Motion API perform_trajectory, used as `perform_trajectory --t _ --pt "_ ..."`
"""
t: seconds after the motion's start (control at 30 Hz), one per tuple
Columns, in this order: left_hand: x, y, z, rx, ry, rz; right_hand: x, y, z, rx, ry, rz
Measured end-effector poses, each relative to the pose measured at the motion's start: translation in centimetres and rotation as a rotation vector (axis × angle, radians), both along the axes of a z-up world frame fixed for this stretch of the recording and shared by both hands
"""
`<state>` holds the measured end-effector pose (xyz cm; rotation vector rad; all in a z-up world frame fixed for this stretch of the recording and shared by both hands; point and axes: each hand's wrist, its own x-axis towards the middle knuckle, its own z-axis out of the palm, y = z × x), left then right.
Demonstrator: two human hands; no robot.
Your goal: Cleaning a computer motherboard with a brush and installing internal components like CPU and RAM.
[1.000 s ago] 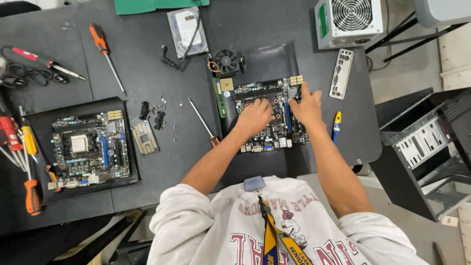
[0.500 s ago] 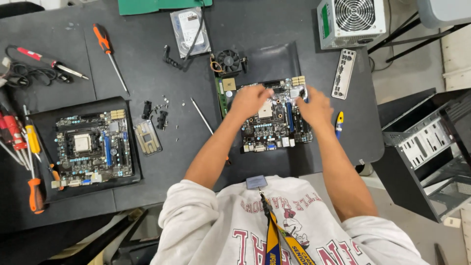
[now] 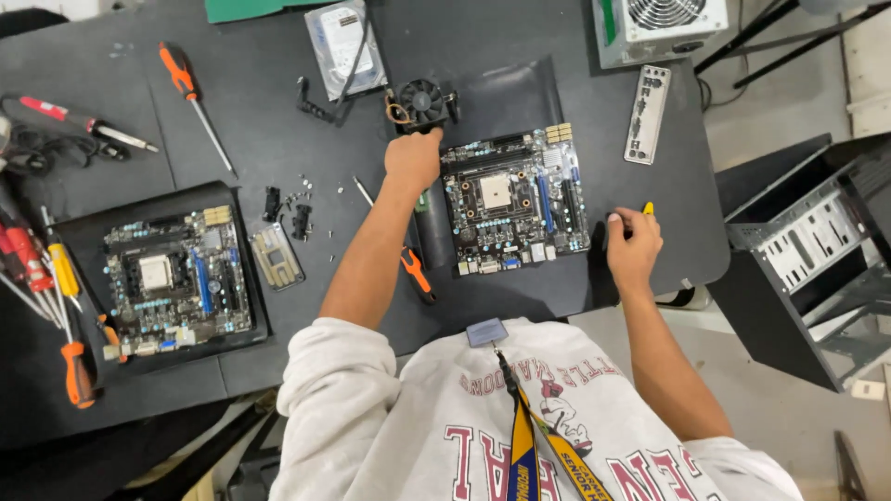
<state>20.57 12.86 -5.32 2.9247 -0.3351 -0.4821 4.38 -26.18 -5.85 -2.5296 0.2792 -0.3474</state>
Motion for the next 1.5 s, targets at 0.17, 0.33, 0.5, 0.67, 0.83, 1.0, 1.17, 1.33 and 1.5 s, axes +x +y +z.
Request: perform_trajectory --t 0.17,0.33,0.5,0.67,0.83,1.0,1.17,1.33,1.5 --pt "-0.1 -0.2 -0.4 0.019 -0.028 0.031 -0.1 -0.2 -1.0 0.019 -0.036 -0.01" --pt "0.1 0.6 -0.9 0.013 -0.056 0.022 -0.2 -0.2 -2.0 0.003 -0.083 -0.009" --pt "-1.2 1.2 2.1 -0.145 -0.078 0.037 -0.2 0.1 -1.8 -0.021 -0.158 0.013" --pt "-4.1 1.5 6.5 -0.625 -0.064 0.215 -0.2 -0.1 -1.8 0.052 -0.182 0.005" --pt "-6.3 1.0 6.4 -0.973 -0.205 0.34 0.2 0.3 0.2 0.216 -0.324 0.008" --pt "-9.2 -1.7 6.6 -1.429 -0.082 0.332 1.2 2.3 3.6 0.354 -0.397 0.072" --pt "-11.5 -4.8 7.1 -1.22 -0.163 0.143 1.3 9.5 7.0 0.8 -0.032 0.206" --pt "-13.7 -6.4 8.2 -0.959 -0.274 -0.048 1.4 12.9 8.8 1.107 0.412 0.28" --pt "-15.2 -7.3 7.4 -1.341 -0.072 0.167 1.8 11.8 7.7 1.589 0.626 0.334"
